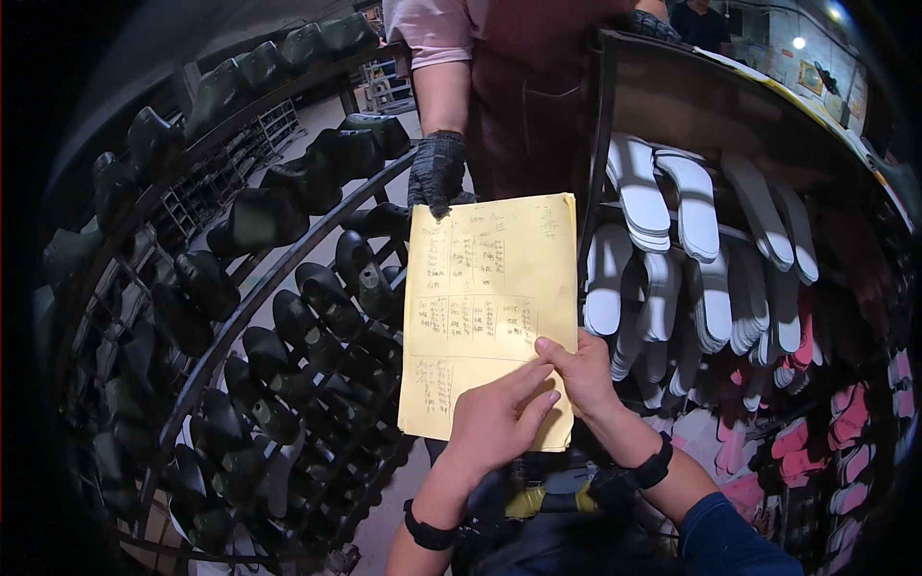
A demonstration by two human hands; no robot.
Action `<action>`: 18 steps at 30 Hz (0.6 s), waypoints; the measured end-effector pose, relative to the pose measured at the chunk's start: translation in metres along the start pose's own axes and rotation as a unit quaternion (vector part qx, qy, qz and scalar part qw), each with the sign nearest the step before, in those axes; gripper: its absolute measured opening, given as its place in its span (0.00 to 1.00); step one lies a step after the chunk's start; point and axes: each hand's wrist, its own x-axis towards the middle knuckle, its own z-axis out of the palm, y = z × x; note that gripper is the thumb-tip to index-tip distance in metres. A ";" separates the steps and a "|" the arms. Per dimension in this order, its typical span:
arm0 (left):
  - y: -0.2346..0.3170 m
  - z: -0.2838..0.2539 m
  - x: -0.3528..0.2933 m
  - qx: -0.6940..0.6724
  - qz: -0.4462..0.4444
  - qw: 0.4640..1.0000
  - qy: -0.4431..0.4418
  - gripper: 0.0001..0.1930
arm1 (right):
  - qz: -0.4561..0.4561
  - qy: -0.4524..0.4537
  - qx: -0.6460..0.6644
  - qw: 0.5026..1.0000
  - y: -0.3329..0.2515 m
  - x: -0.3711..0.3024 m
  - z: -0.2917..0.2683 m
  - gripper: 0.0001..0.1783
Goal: Apply adhesive and assemble shoe components using various tools and machines in a factory setting.
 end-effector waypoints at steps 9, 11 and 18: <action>-0.005 -0.029 0.005 0.082 -0.055 0.988 0.115 0.11 | -0.011 0.007 0.040 0.999 -0.008 -0.002 0.003 0.14; -0.015 -0.034 0.017 0.127 0.040 0.975 0.178 0.12 | -0.012 0.003 0.048 0.999 -0.007 0.000 0.008 0.14; 0.015 -0.038 0.052 0.112 0.085 0.966 0.218 0.16 | -0.069 0.017 -0.026 0.997 -0.022 -0.002 0.007 0.13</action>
